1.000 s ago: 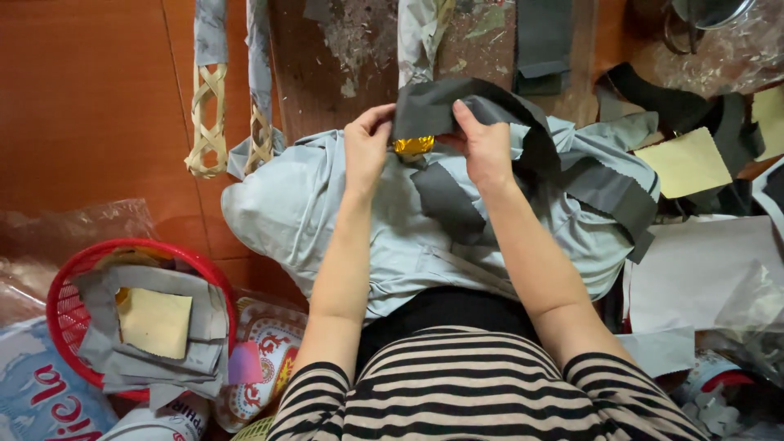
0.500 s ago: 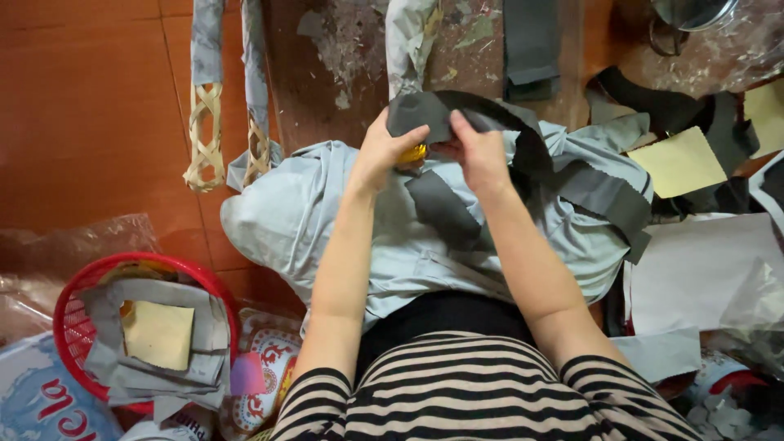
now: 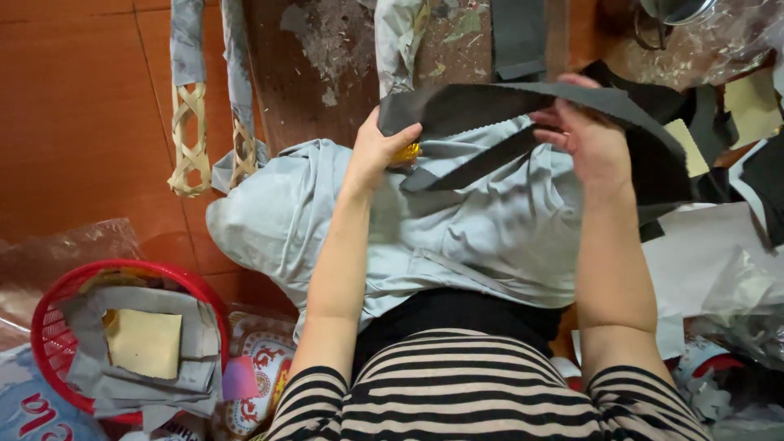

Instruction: Wrapping the legs of a paper-mache giraffe sculpture with black tape and gold foil.

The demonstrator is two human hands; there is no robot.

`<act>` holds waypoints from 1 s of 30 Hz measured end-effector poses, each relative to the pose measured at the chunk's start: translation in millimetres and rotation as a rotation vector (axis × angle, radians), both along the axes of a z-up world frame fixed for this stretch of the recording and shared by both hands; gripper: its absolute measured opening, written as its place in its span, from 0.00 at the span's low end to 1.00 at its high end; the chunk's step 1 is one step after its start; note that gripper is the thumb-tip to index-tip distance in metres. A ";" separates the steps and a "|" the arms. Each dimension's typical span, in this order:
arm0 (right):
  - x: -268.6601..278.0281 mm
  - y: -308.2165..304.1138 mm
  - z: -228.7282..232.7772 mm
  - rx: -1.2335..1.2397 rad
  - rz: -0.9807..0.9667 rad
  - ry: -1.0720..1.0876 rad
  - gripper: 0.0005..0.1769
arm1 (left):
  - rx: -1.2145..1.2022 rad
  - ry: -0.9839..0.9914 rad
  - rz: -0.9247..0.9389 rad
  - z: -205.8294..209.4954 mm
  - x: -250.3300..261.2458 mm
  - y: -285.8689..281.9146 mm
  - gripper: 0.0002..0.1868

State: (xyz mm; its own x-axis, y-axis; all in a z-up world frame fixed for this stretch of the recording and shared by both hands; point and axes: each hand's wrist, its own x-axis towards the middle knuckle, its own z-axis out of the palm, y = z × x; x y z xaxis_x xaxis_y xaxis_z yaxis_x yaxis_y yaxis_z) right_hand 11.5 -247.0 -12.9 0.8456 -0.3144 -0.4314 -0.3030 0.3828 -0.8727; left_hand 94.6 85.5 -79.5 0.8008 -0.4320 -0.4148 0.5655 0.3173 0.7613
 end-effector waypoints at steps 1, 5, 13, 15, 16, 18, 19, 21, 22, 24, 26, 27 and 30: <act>-5.9 -15.9 -10.8 -0.002 -0.002 0.001 0.17 | -0.002 0.001 -0.002 -0.8 0.7 0.9 0.27; -30.8 -79.2 -37.8 -0.913 0.393 0.026 0.19 | 0.009 0.035 -0.008 -6.1 0.9 3.1 0.27; -64.0 -135.9 -24.1 -1.764 0.651 0.535 0.44 | 0.019 0.021 -0.029 2.4 0.0 4.9 0.27; -73.5 -148.0 -17.7 -1.629 0.568 0.810 0.45 | 0.009 0.034 -0.031 3.6 0.0 5.6 0.26; -96.4 -185.5 -35.6 -1.625 0.561 0.813 0.45 | 0.010 0.032 -0.038 0.4 0.1 5.8 0.26; -142.2 -259.2 -71.7 -1.571 0.576 0.796 0.48 | 0.005 0.044 -0.026 -6.3 0.0 7.0 0.26; -166.0 -288.1 -82.0 -1.569 0.573 0.798 0.48 | 0.006 0.043 -0.030 -12.5 0.5 7.0 0.26; -212.2 -347.2 -101.3 -1.739 0.671 0.706 0.43 | -0.015 -0.141 -0.003 -25.6 -2.4 7.6 0.25; -233.2 -364.3 -108.7 -1.740 0.676 0.705 0.43 | -0.014 -0.139 0.001 -14.4 -1.8 6.1 0.25; -267.6 -400.6 -123.7 -1.352 0.895 1.421 0.37 | 0.002 0.009 -0.011 8.4 2.7 3.3 0.25; -257.7 -327.1 -53.3 -1.106 0.926 1.345 0.32 | 0.047 0.026 -0.004 9.0 1.1 2.2 0.25; -212.2 -269.3 -40.5 -0.856 0.942 1.263 0.28 | 0.093 0.046 -0.006 9.3 -1.3 2.5 0.25; -113.2 -72.4 39.2 -0.594 0.853 0.665 0.23 | 0.086 -0.037 0.005 -6.9 -4.1 -2.6 0.26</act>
State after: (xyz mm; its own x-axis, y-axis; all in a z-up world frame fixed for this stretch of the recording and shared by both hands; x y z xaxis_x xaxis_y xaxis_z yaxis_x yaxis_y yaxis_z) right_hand -101.7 -319.4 26.3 0.5471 -0.0639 -0.8346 -0.7127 -0.5585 -0.4244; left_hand 90.4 82.9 -86.4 0.8181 -0.3925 -0.4203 0.5352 0.2524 0.8061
